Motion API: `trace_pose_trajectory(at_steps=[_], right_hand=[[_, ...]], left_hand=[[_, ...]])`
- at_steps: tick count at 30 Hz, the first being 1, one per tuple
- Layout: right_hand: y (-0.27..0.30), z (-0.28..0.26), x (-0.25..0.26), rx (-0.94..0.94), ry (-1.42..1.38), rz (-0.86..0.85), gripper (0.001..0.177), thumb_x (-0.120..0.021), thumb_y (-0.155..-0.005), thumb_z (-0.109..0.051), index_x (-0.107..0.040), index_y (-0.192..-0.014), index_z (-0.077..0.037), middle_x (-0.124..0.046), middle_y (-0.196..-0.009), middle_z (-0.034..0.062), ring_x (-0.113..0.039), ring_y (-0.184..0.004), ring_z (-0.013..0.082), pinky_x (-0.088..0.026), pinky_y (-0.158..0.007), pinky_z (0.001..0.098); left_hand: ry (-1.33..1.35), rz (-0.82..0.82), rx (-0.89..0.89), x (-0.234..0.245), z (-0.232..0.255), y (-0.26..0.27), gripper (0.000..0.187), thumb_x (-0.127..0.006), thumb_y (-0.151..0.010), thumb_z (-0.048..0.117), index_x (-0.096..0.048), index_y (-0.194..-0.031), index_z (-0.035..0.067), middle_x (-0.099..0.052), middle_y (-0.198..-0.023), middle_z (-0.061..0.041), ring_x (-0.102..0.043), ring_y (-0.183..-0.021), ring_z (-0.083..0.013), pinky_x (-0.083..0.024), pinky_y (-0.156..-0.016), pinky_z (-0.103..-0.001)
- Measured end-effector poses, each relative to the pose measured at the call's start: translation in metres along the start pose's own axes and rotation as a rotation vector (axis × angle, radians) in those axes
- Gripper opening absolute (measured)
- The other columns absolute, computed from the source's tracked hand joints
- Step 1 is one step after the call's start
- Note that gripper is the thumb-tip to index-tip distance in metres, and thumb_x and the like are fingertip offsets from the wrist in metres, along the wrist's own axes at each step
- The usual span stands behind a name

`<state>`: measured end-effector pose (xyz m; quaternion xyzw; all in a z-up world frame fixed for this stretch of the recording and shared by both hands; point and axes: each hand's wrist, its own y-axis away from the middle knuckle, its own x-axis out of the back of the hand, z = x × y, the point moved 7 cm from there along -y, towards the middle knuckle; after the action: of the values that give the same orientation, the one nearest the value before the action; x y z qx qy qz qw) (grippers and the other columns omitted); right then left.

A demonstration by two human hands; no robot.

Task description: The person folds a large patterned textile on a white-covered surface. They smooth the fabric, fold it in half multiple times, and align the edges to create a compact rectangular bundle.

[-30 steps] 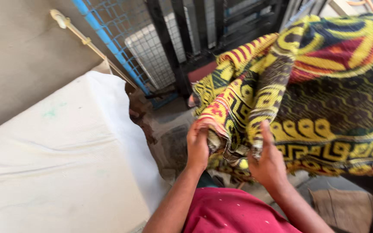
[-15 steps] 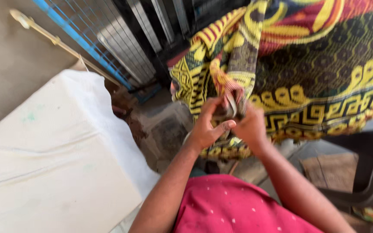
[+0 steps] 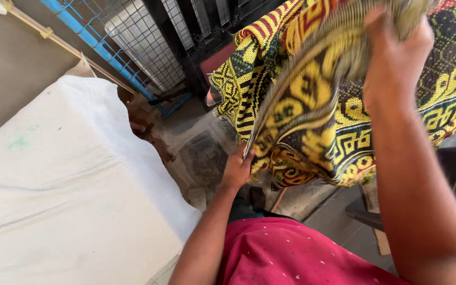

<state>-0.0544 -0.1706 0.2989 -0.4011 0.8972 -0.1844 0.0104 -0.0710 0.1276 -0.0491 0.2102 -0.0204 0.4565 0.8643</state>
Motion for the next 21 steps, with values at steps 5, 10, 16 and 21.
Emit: trace_pose_trajectory(at_steps=[5, 10, 16, 21], right_hand=[[-0.008, 0.025, 0.000, -0.211, -0.250, -0.072, 0.043, -0.064, -0.100, -0.006, -0.049, -0.139, -0.010, -0.062, -0.123, 0.0058, -0.068, -0.106, 0.0136, -0.064, -0.088, 0.0311], [0.091, 0.054, 0.013, 0.045, 0.754, -0.160, 0.014, -0.068, -0.101, -0.008, -0.076, -0.112, -0.005, -0.075, -0.091, 0.0136, -0.065, -0.068, 0.0150, -0.047, -0.056, 0.0331], [0.189, 0.068, -0.009, 0.211, 0.932, -0.355, 0.033, -0.070, -0.066, -0.001, -0.075, -0.096, -0.012, -0.069, -0.111, 0.0126, -0.062, -0.109, 0.0334, -0.048, -0.098, 0.0474], [0.199, 0.064, -0.024, 0.312, 0.710, -0.518, 0.029, -0.063, -0.066, 0.003, -0.069, -0.093, -0.007, -0.065, -0.127, 0.0122, -0.057, -0.132, 0.0372, -0.035, -0.123, 0.0571]], left_hand=[[0.507, -0.012, -0.047, 0.031, 0.060, 0.009, 0.034, -0.072, -0.100, 0.026, -0.070, -0.121, -0.001, -0.075, -0.108, -0.008, -0.066, -0.097, -0.0154, -0.053, -0.089, -0.035], [0.585, -0.227, 0.269, 0.006, 0.039, 0.067, 0.031, -0.077, -0.091, 0.017, -0.071, -0.115, -0.002, -0.076, -0.101, -0.005, -0.070, -0.087, -0.0143, -0.057, -0.082, -0.035], [0.340, -0.542, 0.476, -0.062, -0.072, 0.114, 0.028, -0.068, -0.102, 0.018, -0.063, -0.122, -0.002, -0.066, -0.102, -0.009, -0.060, -0.085, -0.0176, -0.057, -0.080, -0.039], [0.705, -0.307, 0.263, -0.058, -0.090, 0.060, 0.024, -0.056, -0.103, 0.016, -0.062, -0.123, 0.004, -0.069, -0.112, -0.005, -0.065, -0.097, -0.0128, -0.054, -0.091, -0.033]])
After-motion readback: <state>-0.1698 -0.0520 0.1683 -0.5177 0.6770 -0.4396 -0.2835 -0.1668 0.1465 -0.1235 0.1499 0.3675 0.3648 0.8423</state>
